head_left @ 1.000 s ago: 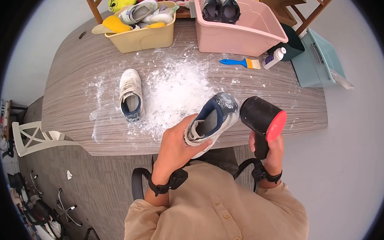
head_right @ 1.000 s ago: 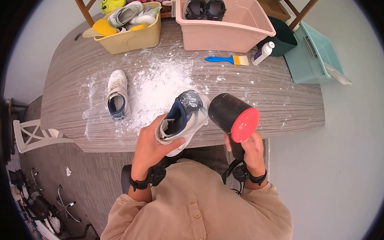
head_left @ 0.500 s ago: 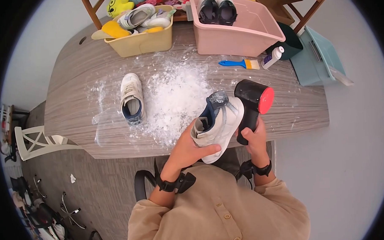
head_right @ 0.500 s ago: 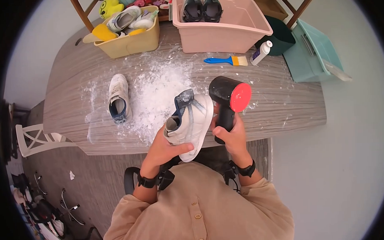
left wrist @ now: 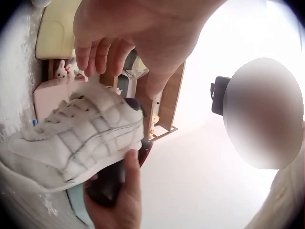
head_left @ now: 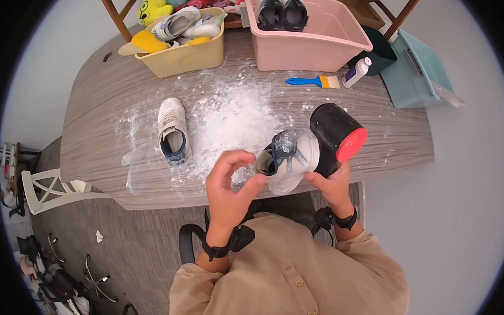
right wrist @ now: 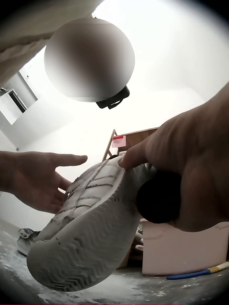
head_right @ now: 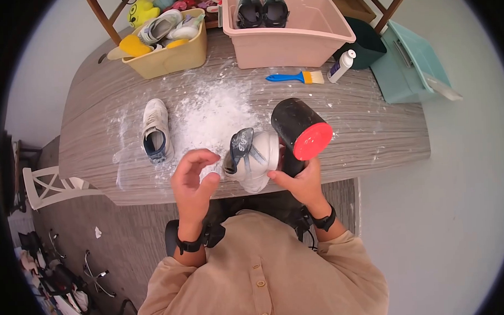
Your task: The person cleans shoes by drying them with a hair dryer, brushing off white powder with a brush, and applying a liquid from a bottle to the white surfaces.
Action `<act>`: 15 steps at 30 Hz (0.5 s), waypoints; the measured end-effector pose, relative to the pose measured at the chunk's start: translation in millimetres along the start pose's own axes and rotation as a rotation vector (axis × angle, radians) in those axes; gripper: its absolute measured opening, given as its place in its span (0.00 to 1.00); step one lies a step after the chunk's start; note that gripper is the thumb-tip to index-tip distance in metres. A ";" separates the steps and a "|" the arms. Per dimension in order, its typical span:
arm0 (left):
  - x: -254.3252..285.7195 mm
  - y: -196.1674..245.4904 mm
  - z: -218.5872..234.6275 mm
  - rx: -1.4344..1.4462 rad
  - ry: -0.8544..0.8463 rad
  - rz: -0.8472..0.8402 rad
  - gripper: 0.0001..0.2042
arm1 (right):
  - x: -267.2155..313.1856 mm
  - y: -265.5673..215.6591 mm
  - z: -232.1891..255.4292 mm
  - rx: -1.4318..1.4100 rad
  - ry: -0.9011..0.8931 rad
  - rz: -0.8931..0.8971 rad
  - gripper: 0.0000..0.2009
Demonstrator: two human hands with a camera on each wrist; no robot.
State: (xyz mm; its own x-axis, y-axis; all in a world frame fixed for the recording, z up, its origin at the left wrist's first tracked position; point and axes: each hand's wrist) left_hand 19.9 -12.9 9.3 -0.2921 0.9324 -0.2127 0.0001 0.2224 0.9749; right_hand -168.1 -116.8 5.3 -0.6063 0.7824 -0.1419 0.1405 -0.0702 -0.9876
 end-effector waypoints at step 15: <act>-19.1 18.0 -17.2 0.328 -0.134 0.314 0.09 | -0.9 5.6 15.5 0.372 -0.173 0.084 0.30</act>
State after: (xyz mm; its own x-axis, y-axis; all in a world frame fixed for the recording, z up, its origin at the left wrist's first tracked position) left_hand 9.0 -31.7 32.0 -0.1039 0.9927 0.0614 0.3768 -0.0178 0.9261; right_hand -179.0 -127.5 -1.2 -0.7317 0.6512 -0.2012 -0.0781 -0.3733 -0.9244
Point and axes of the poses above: each hand's wrist, its own x-axis away from the middle knuckle, its own z-axis out of the back of the hand, y = z × x, and after that the axes turned 10 degrees about -y, right-handed
